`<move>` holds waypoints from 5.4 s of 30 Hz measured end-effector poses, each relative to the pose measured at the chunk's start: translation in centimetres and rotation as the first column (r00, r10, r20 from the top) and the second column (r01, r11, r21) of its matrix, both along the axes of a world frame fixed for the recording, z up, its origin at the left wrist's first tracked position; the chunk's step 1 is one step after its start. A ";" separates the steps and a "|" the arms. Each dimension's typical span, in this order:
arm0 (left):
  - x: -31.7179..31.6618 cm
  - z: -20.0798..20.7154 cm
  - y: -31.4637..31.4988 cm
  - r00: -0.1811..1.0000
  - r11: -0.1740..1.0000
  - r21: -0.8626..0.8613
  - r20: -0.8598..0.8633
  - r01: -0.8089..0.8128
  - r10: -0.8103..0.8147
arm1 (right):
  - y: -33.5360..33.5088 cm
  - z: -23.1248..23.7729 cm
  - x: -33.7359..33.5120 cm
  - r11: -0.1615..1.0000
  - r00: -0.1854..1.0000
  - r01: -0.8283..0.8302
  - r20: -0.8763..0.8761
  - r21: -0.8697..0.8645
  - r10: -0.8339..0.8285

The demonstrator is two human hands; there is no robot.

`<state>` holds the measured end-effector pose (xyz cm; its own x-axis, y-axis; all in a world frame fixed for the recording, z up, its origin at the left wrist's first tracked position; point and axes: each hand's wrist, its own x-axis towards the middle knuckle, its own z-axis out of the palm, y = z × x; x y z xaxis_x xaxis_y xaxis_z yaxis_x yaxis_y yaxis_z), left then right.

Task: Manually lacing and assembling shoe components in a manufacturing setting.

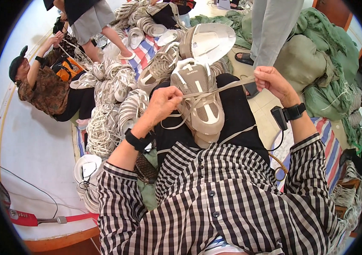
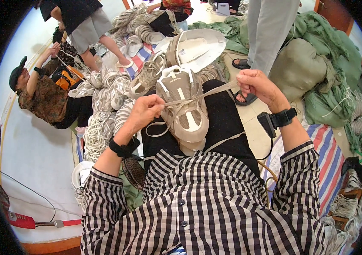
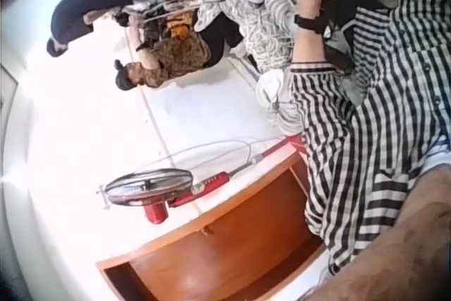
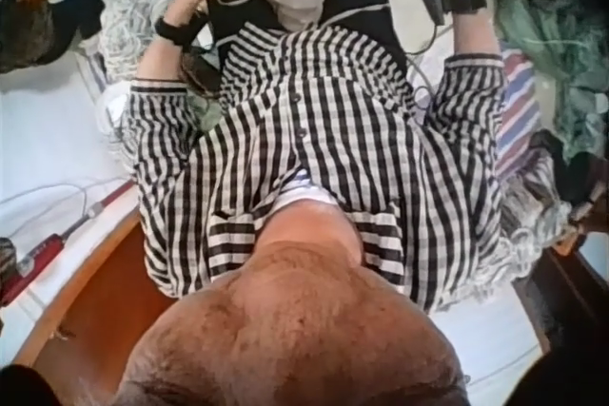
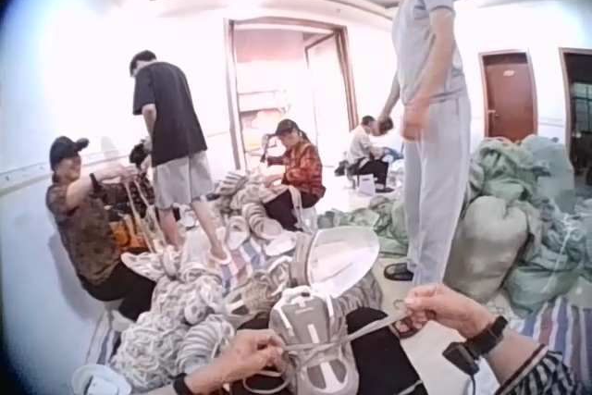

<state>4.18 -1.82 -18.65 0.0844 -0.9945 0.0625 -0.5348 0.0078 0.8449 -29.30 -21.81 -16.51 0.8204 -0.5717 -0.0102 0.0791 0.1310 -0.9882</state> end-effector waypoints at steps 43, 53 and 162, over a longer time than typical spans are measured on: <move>-6.4 -0.4 2.0 0.876 0.902 -0.430 0.425 -0.027 0.229 | 7.7 -3.1 8.2 0.360 0.956 0.098 -0.012 -0.928 -0.292; -6.0 -0.8 0.1 0.880 0.869 -0.491 0.385 -0.061 0.279 | 7.1 -2.8 8.3 0.821 0.984 0.105 -0.059 -0.561 -0.166; 2.2 -0.8 -0.7 0.982 0.997 0.058 -0.184 0.058 -0.046 | 9.8 -4.1 8.8 0.931 0.966 0.197 -0.100 -0.309 -0.238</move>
<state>6.42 -2.56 -19.49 0.0369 -0.9992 -0.0123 -0.3722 -0.0252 0.9278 -20.48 -12.02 -20.57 0.6783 -0.7299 0.0848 -0.0623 -0.1721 -0.9831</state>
